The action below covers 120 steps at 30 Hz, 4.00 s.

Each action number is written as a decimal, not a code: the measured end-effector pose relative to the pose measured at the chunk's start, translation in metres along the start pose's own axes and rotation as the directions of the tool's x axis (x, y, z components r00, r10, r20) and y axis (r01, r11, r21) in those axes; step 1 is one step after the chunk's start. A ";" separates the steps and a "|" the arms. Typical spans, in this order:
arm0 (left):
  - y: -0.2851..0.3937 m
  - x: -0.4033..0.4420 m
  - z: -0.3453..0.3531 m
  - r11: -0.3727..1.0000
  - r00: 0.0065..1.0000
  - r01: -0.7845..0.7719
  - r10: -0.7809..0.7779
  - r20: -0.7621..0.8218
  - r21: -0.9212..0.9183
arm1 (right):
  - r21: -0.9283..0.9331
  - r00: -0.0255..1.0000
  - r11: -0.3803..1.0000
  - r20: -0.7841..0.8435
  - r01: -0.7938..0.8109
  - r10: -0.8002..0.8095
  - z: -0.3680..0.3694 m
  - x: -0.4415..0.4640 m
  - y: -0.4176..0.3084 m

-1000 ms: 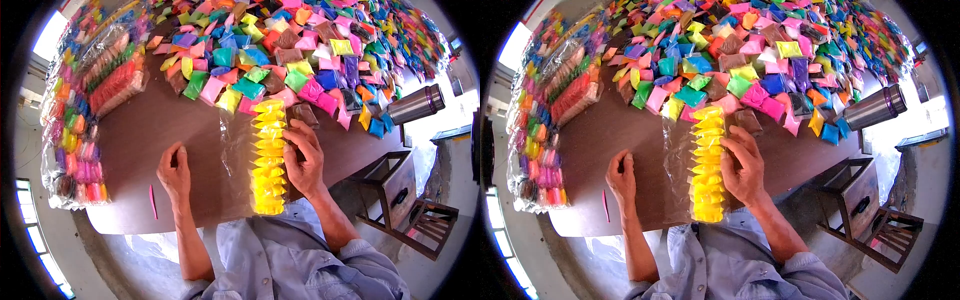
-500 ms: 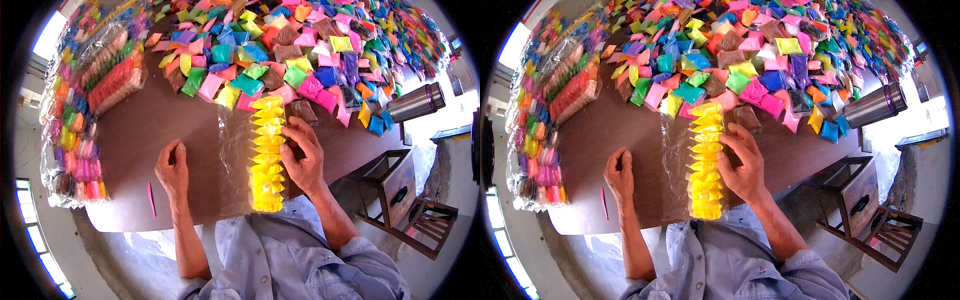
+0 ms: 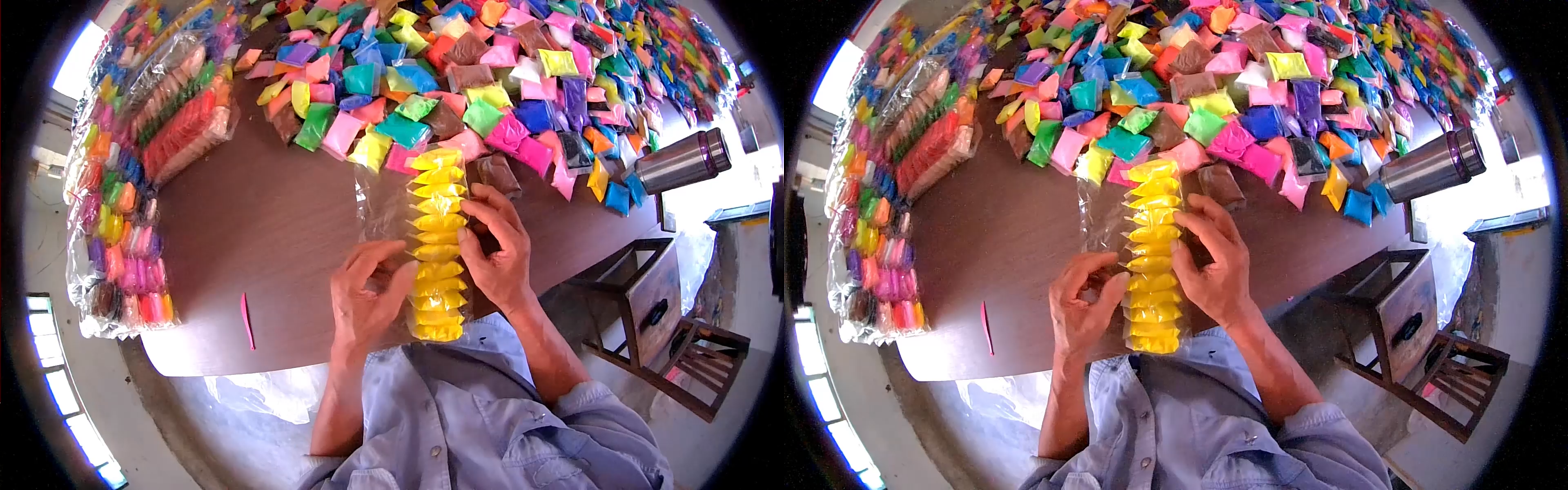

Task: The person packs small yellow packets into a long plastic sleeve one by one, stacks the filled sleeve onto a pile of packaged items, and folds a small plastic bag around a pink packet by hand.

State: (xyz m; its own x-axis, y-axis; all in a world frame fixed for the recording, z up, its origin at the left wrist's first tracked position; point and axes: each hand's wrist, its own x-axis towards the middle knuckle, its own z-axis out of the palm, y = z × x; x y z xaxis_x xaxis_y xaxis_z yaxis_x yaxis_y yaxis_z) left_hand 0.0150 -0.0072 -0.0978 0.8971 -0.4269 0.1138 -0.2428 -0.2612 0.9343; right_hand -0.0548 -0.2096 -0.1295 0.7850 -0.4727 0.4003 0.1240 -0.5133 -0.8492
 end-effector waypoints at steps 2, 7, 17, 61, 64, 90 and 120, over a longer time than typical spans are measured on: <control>-0.002 -0.001 0.001 1.000 1.000 -0.010 0.011 0.016 -0.013 | -0.014 1.000 1.000 -0.003 0.014 -0.014 -0.001 -0.001 0.001; -0.003 -0.004 -0.001 0.997 0.998 0.053 -0.055 -0.029 -0.053 | 0.036 1.000 0.999 0.002 -0.027 0.027 0.001 -0.001 0.001; 0.000 -0.024 -0.014 0.997 0.993 0.057 -0.061 0.100 0.045 | 0.006 0.999 1.000 0.022 -0.026 0.026 0.001 -0.001 0.002; -0.041 -0.046 -0.107 0.839 0.966 0.001 0.140 -0.218 0.544 | -0.215 0.959 0.949 0.215 0.231 -0.184 0.007 0.020 -0.073; -0.046 -0.044 -0.108 0.861 0.949 -0.009 0.168 -0.267 0.509 | -0.220 0.916 0.919 0.313 0.326 -0.249 0.006 0.036 -0.063; -0.055 -0.032 -0.112 0.864 0.867 -0.263 0.407 -0.288 0.429 | 0.062 0.469 0.845 0.809 0.532 -0.355 0.124 0.043 -0.092; -0.003 -0.011 -0.090 0.809 0.922 -0.240 0.364 -0.135 0.536 | -0.065 0.759 0.871 0.526 0.486 -0.384 0.049 0.063 -0.040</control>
State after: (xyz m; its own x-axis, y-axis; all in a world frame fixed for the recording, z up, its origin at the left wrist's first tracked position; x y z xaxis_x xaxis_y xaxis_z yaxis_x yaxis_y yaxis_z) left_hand 0.0389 0.0766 -0.0717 0.7886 -0.3712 0.4903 -0.6100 -0.5731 0.5472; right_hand 0.0197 -0.1837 -0.0876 0.8673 0.2147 0.4491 0.4499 -0.7240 -0.5229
